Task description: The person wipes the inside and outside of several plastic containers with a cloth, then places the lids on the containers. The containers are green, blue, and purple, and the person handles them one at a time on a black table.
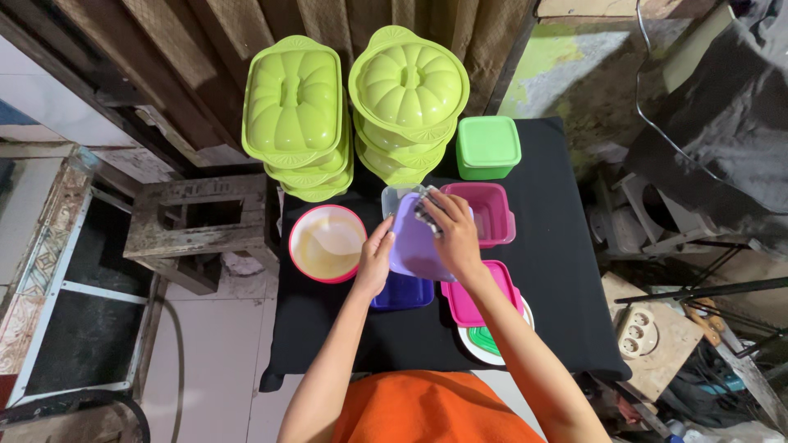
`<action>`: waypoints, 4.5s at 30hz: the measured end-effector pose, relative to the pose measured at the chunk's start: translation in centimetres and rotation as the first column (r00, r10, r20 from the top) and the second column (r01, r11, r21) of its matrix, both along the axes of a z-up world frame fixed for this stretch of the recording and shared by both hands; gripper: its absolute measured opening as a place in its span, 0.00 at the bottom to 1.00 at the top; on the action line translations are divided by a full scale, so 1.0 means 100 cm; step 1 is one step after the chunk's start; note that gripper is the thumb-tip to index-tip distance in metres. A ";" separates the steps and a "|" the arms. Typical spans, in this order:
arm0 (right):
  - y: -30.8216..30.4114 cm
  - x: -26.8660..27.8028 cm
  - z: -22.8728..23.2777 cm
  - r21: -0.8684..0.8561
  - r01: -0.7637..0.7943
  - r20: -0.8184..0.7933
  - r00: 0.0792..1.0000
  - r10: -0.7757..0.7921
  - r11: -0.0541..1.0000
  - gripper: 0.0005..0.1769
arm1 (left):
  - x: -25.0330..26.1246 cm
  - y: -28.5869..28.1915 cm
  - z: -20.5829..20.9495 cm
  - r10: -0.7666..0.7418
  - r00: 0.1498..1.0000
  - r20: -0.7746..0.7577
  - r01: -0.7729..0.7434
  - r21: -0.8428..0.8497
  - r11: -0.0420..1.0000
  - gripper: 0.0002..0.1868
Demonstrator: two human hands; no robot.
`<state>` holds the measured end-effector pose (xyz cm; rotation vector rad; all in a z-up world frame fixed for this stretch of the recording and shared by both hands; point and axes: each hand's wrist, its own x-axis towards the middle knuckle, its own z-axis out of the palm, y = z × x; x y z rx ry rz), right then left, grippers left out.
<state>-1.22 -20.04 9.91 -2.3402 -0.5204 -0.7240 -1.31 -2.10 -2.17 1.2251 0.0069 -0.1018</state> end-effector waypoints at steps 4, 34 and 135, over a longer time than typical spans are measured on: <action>0.010 0.000 0.008 -0.010 -0.090 -0.004 0.996 0.090 0.996 0.38 | -0.002 -0.004 0.005 -0.015 0.999 0.046 0.015 -0.002 1.000 0.25; -0.099 -0.047 -0.080 0.038 0.265 -0.262 0.933 -0.246 0.964 0.34 | 0.001 -0.032 -0.024 0.115 0.978 -0.175 -0.160 -0.274 0.948 0.23; -0.063 -0.069 -0.161 0.562 0.292 -0.796 0.444 0.411 0.774 0.34 | -0.085 0.040 -0.107 0.076 0.989 -0.128 -0.025 0.360 0.933 0.29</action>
